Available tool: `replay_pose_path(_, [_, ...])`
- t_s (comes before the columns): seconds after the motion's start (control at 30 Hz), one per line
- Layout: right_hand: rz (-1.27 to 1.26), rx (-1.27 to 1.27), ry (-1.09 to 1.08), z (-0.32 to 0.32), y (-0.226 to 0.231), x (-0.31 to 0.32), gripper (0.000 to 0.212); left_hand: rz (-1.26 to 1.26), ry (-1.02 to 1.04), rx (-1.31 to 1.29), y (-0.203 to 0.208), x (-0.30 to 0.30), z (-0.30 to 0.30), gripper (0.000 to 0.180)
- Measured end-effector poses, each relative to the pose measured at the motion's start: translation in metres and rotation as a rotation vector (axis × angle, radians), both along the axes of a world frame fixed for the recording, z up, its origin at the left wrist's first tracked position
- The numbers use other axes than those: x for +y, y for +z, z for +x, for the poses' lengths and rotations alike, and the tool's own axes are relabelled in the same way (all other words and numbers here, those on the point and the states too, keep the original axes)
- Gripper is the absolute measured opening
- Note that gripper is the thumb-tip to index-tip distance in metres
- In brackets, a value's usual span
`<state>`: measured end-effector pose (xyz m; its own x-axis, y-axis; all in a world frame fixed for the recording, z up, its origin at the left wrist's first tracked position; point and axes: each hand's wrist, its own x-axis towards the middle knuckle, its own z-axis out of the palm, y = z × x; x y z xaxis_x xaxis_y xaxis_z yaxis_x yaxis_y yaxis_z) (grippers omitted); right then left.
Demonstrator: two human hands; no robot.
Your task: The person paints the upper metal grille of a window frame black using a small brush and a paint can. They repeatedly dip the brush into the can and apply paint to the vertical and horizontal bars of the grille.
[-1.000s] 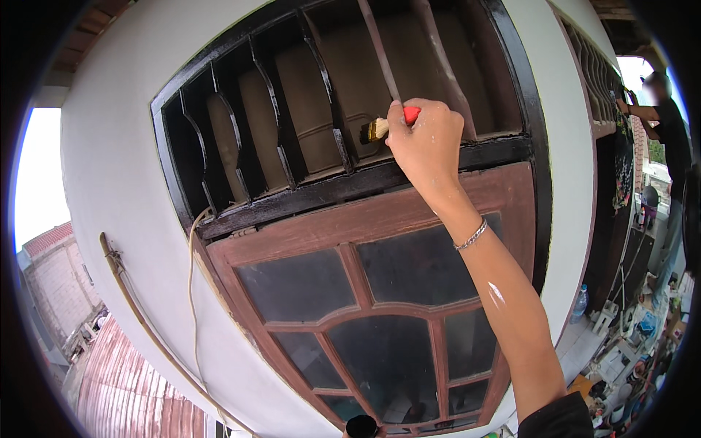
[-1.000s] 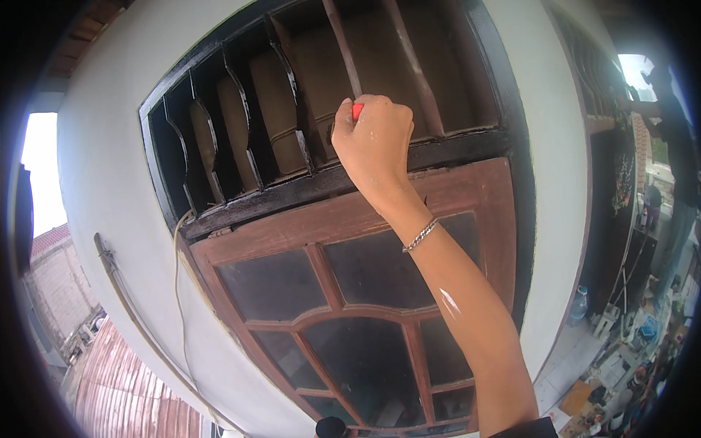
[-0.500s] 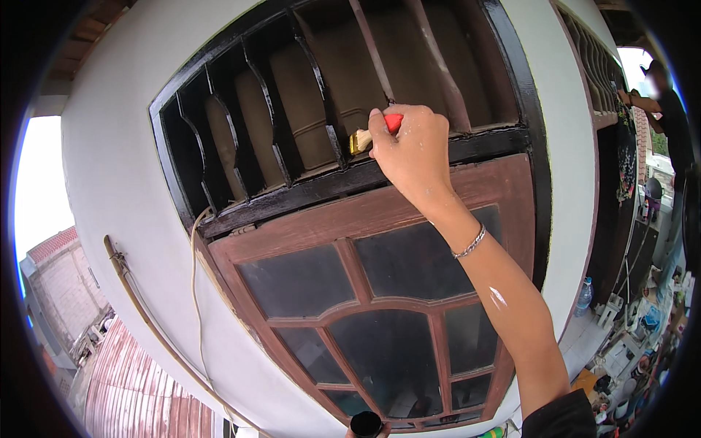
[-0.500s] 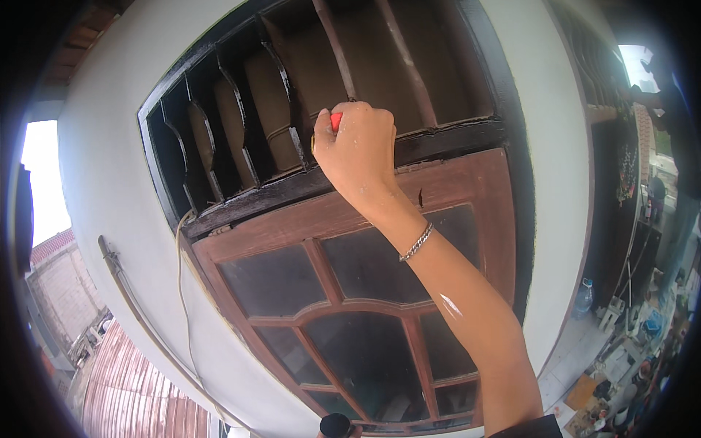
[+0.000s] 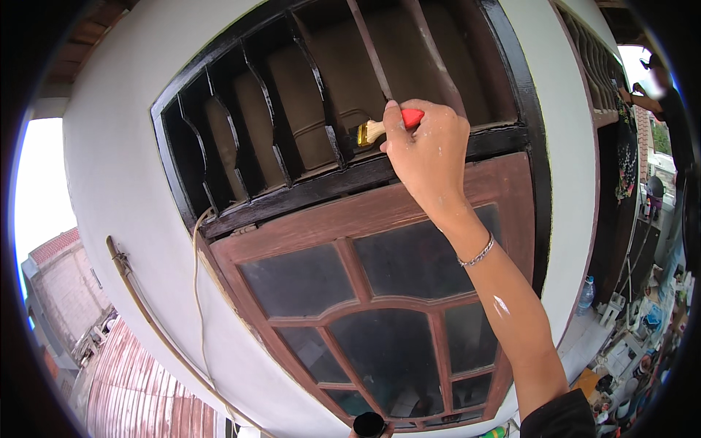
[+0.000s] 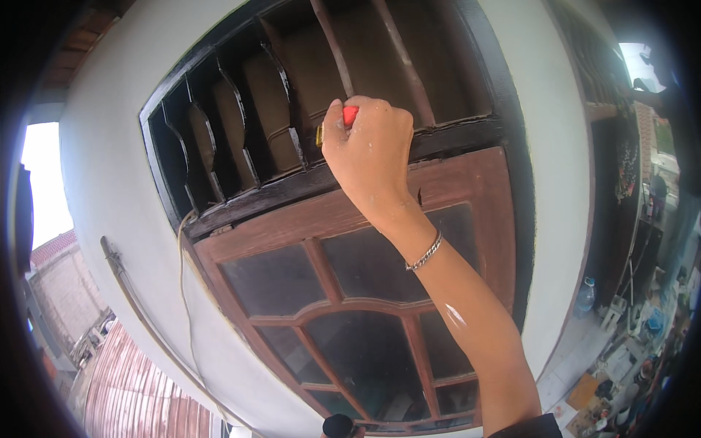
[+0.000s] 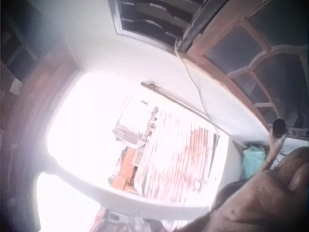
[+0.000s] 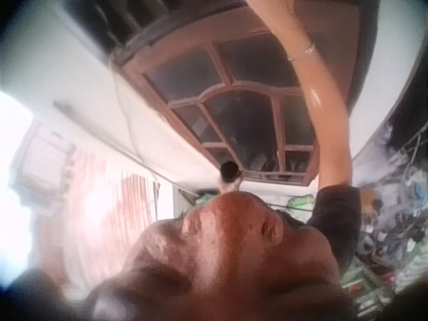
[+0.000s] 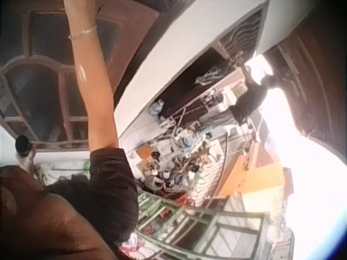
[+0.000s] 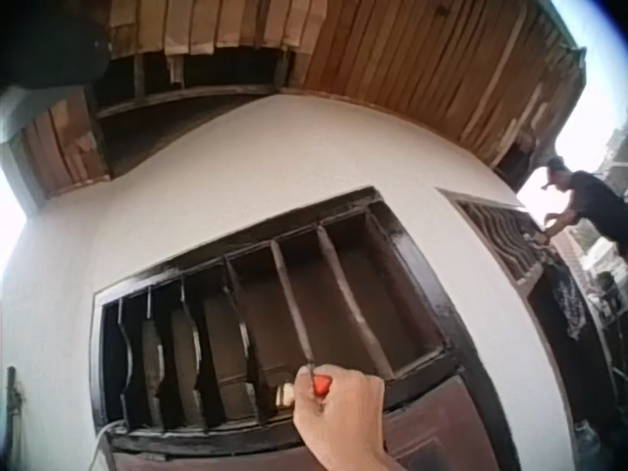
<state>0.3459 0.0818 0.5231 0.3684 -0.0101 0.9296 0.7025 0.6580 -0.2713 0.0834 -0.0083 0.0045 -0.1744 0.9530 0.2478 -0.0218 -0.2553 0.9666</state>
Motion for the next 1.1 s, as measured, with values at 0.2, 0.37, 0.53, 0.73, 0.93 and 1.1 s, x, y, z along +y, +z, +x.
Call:
replay_pose_path(0.2, [-0.060,-0.021,0.096,-0.011,0.001,-0.005,0.029,-0.036,0.006,0.015,0.001,-0.004,-0.006,0.048])
replay_pose_path(0.37, [-0.065,-0.046,-0.099,0.002,0.013,0.002,0.027,0.020,0.030,0.078,0.008,-0.005,-0.008,0.042])
replay_pose_path(0.53, [0.009,-0.028,0.062,-0.011,0.009,-0.004,0.028,-0.016,0.020,0.037,0.002,-0.004,-0.009,0.042])
replay_pose_path(0.73, [-0.037,-0.013,-0.040,-0.002,0.032,0.028,0.026,-0.005,-0.031,-0.038,0.023,-0.007,-0.001,0.042])
replay_pose_path(0.93, [-0.012,0.066,0.049,0.009,0.034,0.014,0.027,-0.014,-0.038,-0.066,0.012,-0.006,-0.002,0.044])
replay_pose_path(1.1, [-0.134,0.073,0.086,0.007,0.038,0.035,0.027,-0.019,-0.022,0.019,0.020,-0.005,-0.006,0.043])
